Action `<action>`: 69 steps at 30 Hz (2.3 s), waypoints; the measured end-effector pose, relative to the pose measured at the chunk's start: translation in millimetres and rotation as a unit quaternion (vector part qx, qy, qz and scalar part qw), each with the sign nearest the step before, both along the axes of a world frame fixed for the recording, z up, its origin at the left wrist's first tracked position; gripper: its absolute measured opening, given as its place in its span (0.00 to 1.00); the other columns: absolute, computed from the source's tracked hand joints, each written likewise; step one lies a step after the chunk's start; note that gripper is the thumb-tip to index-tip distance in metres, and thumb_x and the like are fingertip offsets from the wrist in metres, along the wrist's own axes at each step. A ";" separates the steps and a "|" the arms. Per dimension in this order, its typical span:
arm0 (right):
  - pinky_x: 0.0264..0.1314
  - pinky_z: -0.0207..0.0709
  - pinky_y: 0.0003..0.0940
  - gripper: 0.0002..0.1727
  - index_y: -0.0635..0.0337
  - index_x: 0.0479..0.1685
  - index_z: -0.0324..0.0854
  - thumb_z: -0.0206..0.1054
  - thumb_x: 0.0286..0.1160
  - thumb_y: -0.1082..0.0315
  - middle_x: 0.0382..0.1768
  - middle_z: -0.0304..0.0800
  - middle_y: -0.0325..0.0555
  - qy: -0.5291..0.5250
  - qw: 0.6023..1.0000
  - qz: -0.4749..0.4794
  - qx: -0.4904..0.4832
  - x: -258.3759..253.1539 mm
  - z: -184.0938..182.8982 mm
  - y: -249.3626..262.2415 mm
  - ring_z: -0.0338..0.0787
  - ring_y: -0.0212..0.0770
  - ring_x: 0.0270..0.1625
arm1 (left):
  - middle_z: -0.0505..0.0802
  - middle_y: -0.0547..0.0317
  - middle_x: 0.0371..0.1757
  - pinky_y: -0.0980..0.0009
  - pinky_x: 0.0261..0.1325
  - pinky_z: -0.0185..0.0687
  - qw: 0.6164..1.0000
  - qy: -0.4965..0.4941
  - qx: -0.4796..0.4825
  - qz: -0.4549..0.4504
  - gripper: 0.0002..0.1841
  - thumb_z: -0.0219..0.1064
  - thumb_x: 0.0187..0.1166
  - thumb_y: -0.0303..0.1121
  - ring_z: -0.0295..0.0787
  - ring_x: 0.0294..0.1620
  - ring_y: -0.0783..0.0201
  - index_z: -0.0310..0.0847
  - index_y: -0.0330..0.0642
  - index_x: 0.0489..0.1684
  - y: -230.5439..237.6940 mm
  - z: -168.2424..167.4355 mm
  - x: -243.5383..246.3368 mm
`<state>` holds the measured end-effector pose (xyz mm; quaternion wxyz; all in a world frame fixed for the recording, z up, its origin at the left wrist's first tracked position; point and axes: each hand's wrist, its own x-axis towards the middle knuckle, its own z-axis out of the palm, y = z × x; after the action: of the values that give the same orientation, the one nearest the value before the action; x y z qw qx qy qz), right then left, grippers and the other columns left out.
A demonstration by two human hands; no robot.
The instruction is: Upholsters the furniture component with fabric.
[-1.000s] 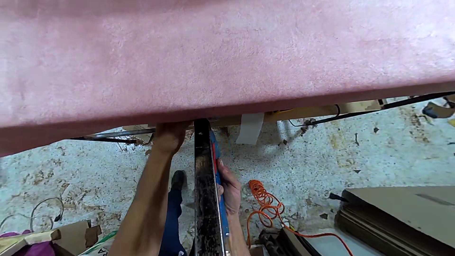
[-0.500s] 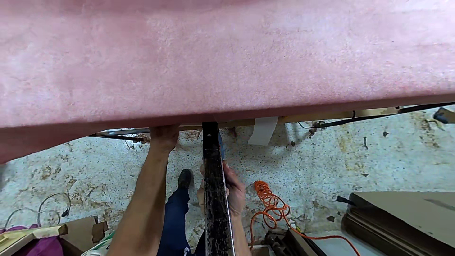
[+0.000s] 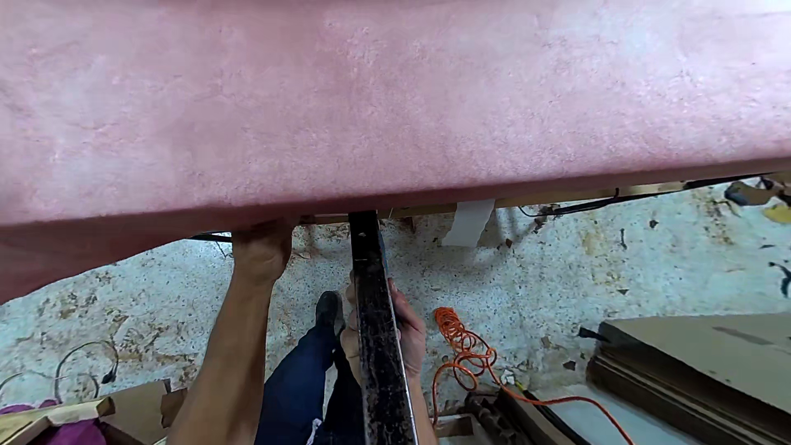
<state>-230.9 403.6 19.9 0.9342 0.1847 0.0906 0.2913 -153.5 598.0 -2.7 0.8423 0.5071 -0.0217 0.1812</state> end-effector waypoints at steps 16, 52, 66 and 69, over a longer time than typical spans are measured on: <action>0.32 0.87 0.26 0.13 0.64 0.50 0.88 0.66 0.79 0.64 0.29 0.94 0.45 -0.002 0.999 0.030 0.032 -10.2 3.3 60.8 0.94 0.35 0.28 | 0.95 0.79 0.51 0.71 0.62 0.88 0.998 0.005 0.068 0.012 0.16 0.78 0.70 0.31 0.91 0.55 0.78 0.90 0.66 0.52 28.2 -0.8 1.4; 0.31 0.88 0.27 0.16 0.65 0.56 0.86 0.64 0.82 0.62 0.55 0.93 0.59 0.014 0.999 -0.044 0.024 -62.1 -30.1 102.5 0.93 0.38 0.28 | 0.94 0.60 0.32 0.64 0.50 0.92 0.998 0.022 0.055 0.010 0.10 0.57 0.80 0.20 0.94 0.38 0.64 0.84 0.44 0.39 53.0 4.2 -5.4; 0.30 0.88 0.25 0.18 0.67 0.58 0.85 0.62 0.83 0.61 0.47 0.93 0.57 -0.025 0.997 -0.034 0.060 -30.1 -24.3 118.6 0.92 0.36 0.27 | 0.95 0.60 0.52 0.56 0.64 0.90 0.990 -0.115 0.085 0.016 0.17 0.76 0.71 0.22 0.93 0.56 0.62 0.84 0.49 0.56 102.0 -46.8 8.1; 0.31 0.88 0.25 0.17 0.66 0.58 0.84 0.62 0.85 0.61 0.52 0.93 0.58 -0.035 0.996 -0.035 0.071 -29.7 -25.8 119.4 0.93 0.37 0.27 | 0.94 0.62 0.53 0.55 0.66 0.89 0.990 -0.112 0.088 -0.001 0.17 0.77 0.71 0.26 0.92 0.58 0.62 0.85 0.51 0.57 107.5 -45.9 8.4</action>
<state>-260.6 523.0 -5.9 0.9310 0.2427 0.0303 0.2708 -145.0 705.5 -48.6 0.7871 0.5554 -0.1322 0.2334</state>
